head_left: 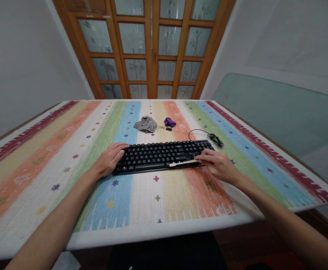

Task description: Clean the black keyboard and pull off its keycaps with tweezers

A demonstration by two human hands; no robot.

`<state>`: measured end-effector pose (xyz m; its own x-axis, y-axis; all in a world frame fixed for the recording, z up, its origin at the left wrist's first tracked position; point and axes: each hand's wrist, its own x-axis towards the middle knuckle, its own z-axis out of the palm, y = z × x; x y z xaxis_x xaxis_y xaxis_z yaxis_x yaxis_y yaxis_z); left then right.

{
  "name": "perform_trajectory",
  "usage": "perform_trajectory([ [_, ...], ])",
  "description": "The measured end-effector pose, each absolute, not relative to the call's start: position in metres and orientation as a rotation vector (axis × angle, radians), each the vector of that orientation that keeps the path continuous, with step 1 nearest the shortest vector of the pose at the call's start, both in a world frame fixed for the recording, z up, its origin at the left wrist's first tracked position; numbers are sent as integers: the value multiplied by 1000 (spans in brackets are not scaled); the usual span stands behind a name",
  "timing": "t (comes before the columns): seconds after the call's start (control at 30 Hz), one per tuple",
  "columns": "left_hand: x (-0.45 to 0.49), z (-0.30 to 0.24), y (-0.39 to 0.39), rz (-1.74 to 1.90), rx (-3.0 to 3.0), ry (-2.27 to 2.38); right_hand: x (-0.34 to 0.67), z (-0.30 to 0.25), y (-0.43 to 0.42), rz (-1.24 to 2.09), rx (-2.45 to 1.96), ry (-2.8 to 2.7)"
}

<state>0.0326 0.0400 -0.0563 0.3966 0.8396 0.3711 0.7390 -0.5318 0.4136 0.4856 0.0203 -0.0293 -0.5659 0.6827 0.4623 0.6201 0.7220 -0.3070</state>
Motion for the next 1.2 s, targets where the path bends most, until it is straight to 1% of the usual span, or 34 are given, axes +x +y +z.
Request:
perform_trajectory([
  [0.6,33,-57,40,814,2466,1428,545,-28,19,-41,-1176,-2304],
  [0.87,37,-46,36,777,2473,1411,537,-21,14,99,-1156,-2287],
  [1.2,35,-50,37,790,2466,1435,545,-33,18,24,-1149,-2305],
])
